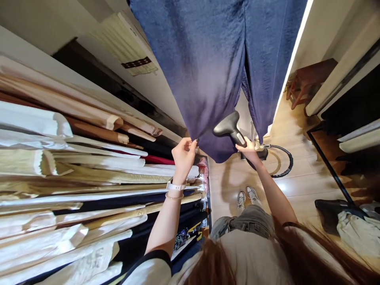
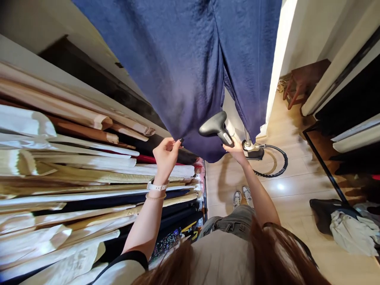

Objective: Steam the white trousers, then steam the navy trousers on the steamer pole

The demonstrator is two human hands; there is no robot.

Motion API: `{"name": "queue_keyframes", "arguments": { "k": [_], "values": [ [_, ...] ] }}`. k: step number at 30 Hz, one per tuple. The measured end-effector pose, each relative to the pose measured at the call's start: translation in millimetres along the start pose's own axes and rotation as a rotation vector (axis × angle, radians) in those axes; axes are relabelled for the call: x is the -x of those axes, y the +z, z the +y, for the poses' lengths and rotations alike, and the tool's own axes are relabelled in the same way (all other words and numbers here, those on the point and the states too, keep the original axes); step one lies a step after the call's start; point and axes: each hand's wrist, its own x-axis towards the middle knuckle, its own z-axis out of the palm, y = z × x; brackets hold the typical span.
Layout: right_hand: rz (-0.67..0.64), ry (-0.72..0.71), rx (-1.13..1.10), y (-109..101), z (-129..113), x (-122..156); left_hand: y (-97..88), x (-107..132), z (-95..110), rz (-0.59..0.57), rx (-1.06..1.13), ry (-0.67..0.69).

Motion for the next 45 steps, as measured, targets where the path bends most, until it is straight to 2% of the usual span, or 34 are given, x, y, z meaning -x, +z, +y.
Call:
{"name": "queue_keyframes", "arguments": {
  "k": [5, 12, 14, 19, 23, 27, 31, 34, 41, 45],
  "values": [
    [0.013, 0.04, 0.065, 4.6, 8.8, 8.8, -7.8, 2.9, 0.5, 0.018, -0.002, -0.016],
    [-0.019, -0.02, 0.04, 8.8, -24.8, -9.6, -11.7, 3.3, 2.3, 0.022, -0.032, -0.028],
    [-0.026, -0.02, 0.018, 12.9, -27.9, -15.1, -11.6, 3.7, 1.7, 0.02, -0.03, -0.024],
    [-0.08, -0.005, 0.072, 18.5, -7.7, -17.4, -12.7, 5.5, -1.5, 0.037, -0.037, -0.009],
    [-0.108, -0.032, 0.157, 11.7, 5.0, -14.8, -14.7, 5.4, -1.1, 0.042, -0.038, -0.014],
    [-0.106, -0.059, 0.219, 4.0, -8.2, -20.9, -16.4, 3.7, -0.6, 0.046, -0.058, -0.03],
    [-0.098, -0.098, 0.151, 6.1, -22.5, -32.4, -17.9, 3.1, -1.2, 0.043, -0.059, -0.023],
    [-0.134, -0.088, 0.166, 9.4, -11.3, -40.7, -18.3, 2.9, -1.5, 0.043, -0.04, -0.029],
    [-0.25, 0.049, 0.288, 5.4, 48.1, -42.5, -19.1, -1.5, -9.9, 0.035, -0.04, -0.054],
    [-0.252, 0.023, 0.3, -1.7, 46.3, -40.2, -15.4, -3.4, -18.0, 0.057, -0.101, -0.028]
  ]
}}
